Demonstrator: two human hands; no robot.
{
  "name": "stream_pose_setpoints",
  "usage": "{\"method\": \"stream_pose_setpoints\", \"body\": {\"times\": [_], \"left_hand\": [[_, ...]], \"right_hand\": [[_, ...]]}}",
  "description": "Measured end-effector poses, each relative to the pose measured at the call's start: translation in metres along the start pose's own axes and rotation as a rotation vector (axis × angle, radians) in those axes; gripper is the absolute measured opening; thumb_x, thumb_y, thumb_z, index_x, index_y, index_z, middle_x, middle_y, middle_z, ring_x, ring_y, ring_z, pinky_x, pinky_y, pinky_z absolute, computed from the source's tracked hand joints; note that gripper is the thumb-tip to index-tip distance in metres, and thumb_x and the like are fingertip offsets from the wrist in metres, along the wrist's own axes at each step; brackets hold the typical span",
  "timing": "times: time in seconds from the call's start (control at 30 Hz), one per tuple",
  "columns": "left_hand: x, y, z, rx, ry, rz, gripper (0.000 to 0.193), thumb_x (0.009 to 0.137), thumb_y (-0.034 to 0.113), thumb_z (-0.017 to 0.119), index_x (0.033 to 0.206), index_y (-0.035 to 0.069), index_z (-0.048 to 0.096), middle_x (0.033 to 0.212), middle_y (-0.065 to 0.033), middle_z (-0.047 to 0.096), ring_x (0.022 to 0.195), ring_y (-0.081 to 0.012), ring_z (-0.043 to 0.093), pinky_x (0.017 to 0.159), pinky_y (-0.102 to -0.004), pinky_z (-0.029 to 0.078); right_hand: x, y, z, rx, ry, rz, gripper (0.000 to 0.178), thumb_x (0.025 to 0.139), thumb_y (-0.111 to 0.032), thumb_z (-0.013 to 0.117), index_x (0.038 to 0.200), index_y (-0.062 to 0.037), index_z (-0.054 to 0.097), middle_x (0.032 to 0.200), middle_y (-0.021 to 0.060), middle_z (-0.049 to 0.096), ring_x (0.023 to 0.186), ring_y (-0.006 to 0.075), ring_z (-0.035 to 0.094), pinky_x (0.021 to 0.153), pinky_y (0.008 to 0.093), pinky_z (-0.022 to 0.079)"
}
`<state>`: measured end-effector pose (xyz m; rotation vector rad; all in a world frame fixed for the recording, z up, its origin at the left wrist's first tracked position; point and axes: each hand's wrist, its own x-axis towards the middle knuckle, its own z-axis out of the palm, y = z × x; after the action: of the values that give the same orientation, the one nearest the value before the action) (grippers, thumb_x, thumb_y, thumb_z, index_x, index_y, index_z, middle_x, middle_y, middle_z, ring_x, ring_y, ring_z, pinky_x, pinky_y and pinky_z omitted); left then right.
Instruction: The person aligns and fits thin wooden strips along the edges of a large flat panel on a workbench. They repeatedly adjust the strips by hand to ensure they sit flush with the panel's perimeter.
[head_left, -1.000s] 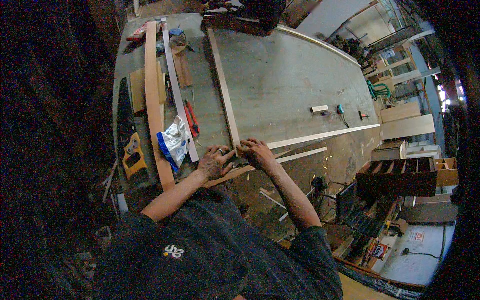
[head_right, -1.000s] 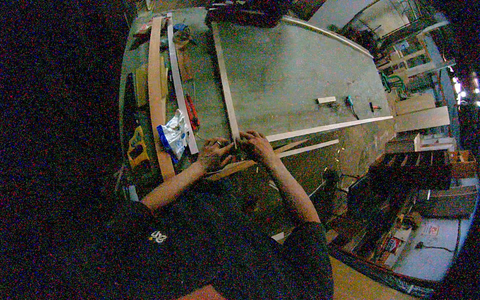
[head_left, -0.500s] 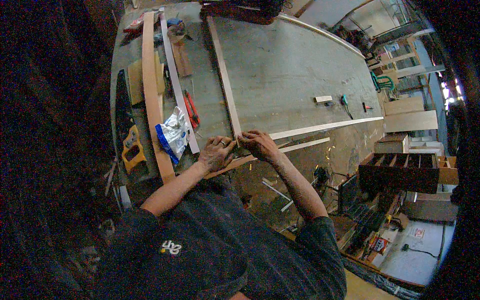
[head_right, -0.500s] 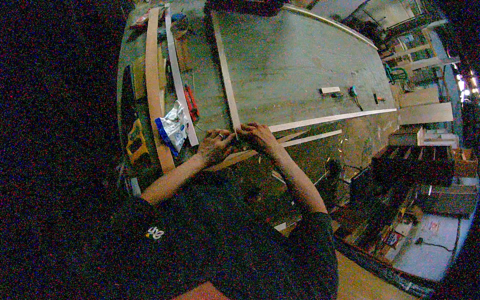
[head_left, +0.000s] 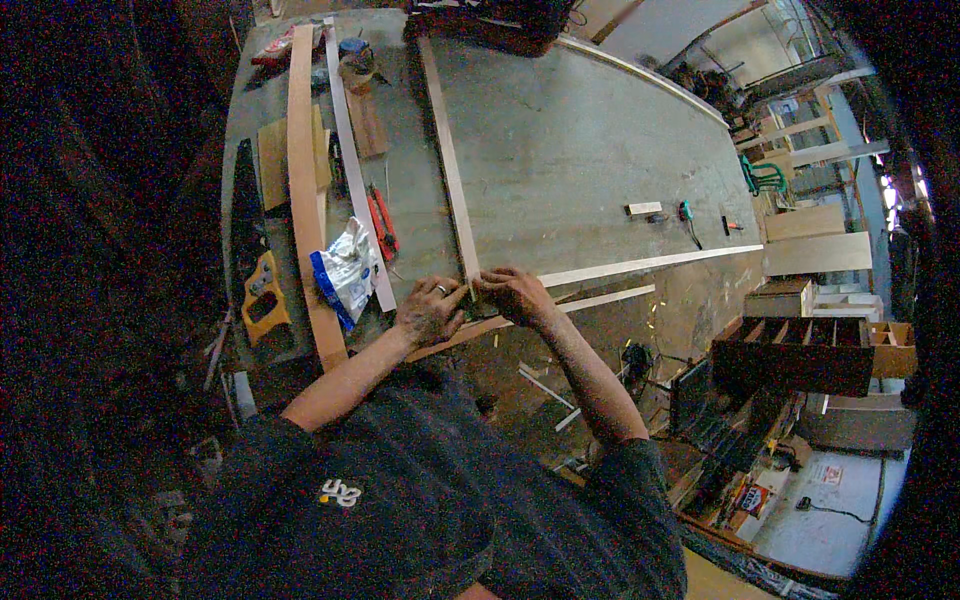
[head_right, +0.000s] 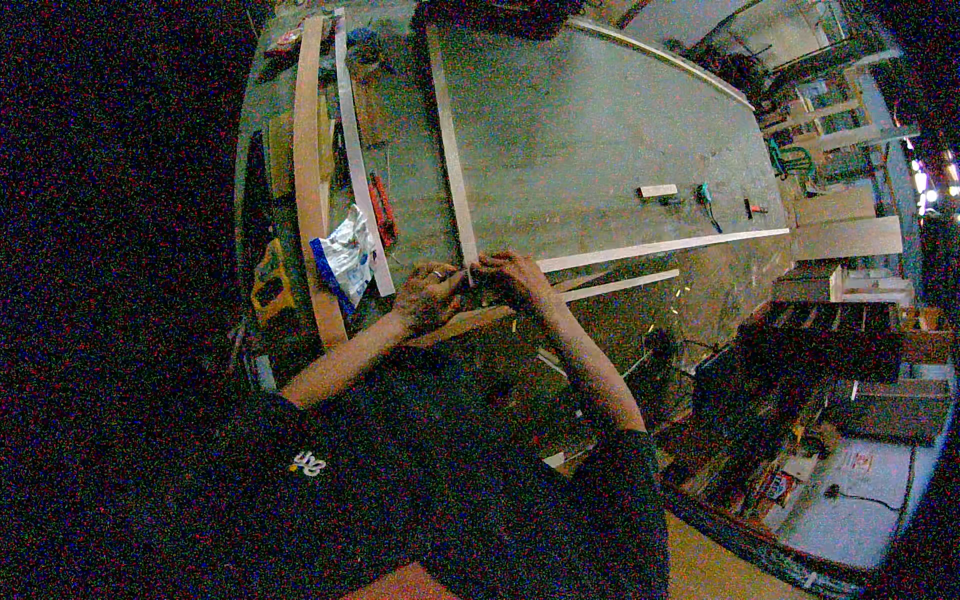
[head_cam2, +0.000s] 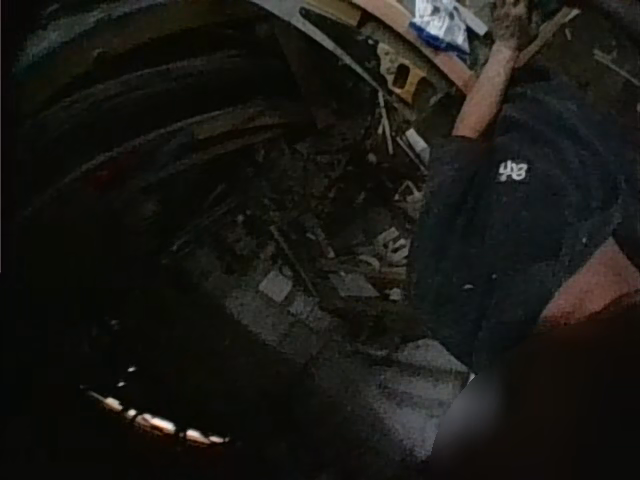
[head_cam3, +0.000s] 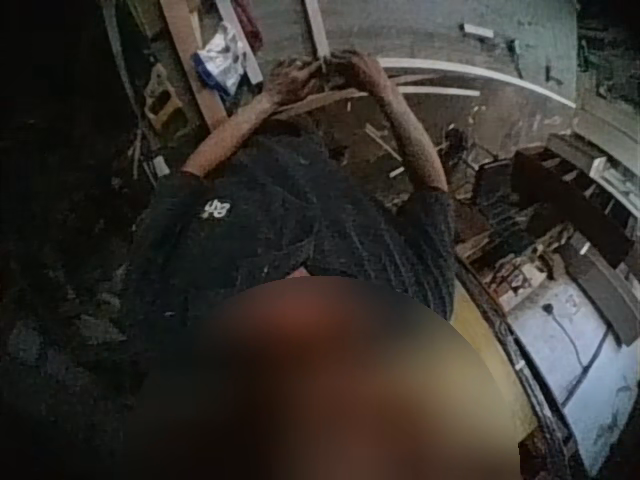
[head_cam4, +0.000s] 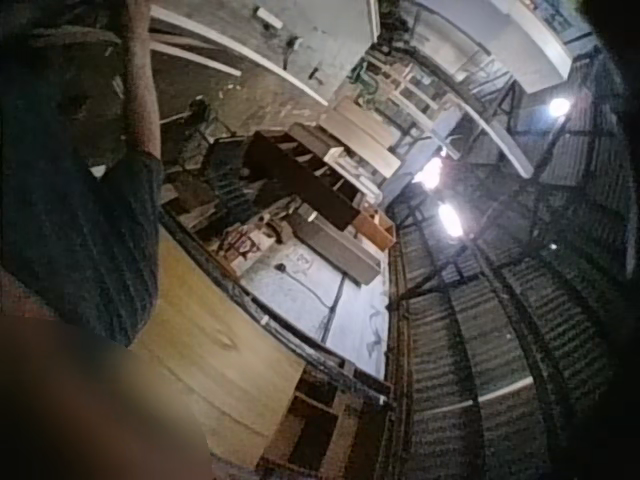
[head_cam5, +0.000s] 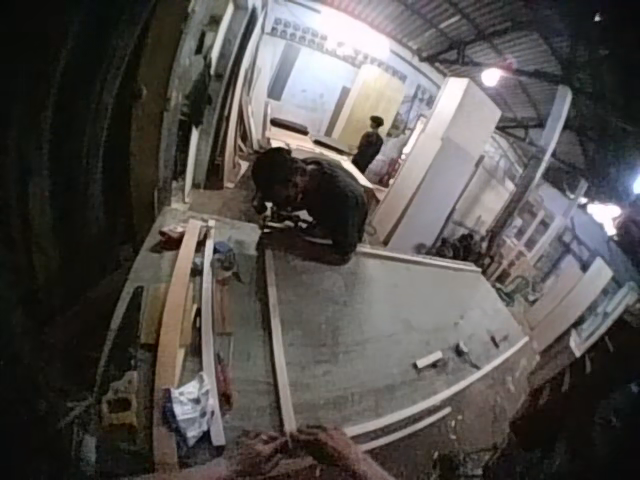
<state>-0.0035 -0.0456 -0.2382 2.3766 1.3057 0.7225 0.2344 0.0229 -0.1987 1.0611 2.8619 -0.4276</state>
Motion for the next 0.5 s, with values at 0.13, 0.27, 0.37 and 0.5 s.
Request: {"method": "stream_pose_setpoints", "body": {"times": [0.13, 0.27, 0.37, 0.5], "left_hand": [[-0.002, -0.001, -0.002, -0.012, 0.022, 0.014, 0.050, 0.083, 0.031, 0.066, 0.127, 0.008, 0.059, 0.119, -0.0068, 0.059, 0.115, -0.0257, 0.052, 0.101, -0.0417, 0.040], [-0.002, -0.002, -0.003, 0.022, -0.002, 0.027, 0.050, 0.083, 0.031, 0.066, 0.127, 0.008, 0.059, 0.119, -0.0060, 0.058, 0.115, -0.0251, 0.052, 0.101, -0.0417, 0.039], [-0.002, -0.002, -0.002, 0.041, -0.007, 0.024, 0.050, 0.083, 0.031, 0.065, 0.127, 0.008, 0.059, 0.119, -0.0054, 0.058, 0.114, -0.0245, 0.052, 0.101, -0.0421, 0.039], [-0.002, -0.003, 0.000, 0.041, -0.012, 0.040, 0.051, 0.082, 0.031, 0.066, 0.127, 0.008, 0.059, 0.118, -0.0053, 0.058, 0.114, -0.0243, 0.052, 0.101, -0.0428, 0.038]], "right_hand": [[0.000, -0.011, -0.009, -0.032, -0.012, 0.045, 0.039, 0.090, -0.018, 0.058, 0.128, -0.0194, 0.059, 0.131, 0.0031, 0.061, 0.120, 0.0268, 0.057, 0.095, 0.0404, 0.051], [0.002, -0.018, -0.020, 0.045, -0.046, 0.083, 0.039, 0.090, -0.017, 0.058, 0.128, -0.0197, 0.059, 0.132, 0.0032, 0.061, 0.120, 0.0264, 0.057, 0.096, 0.0402, 0.050], [0.004, -0.018, -0.022, 0.052, -0.039, 0.076, 0.038, 0.090, -0.017, 0.057, 0.128, -0.0195, 0.060, 0.132, 0.0033, 0.061, 0.119, 0.0264, 0.057, 0.096, 0.0401, 0.050], [0.002, -0.014, -0.014, 0.037, -0.029, 0.065, 0.035, 0.091, -0.016, 0.056, 0.126, -0.0187, 0.060, 0.131, 0.0035, 0.061, 0.117, 0.0267, 0.058, 0.096, 0.0403, 0.050]]}}
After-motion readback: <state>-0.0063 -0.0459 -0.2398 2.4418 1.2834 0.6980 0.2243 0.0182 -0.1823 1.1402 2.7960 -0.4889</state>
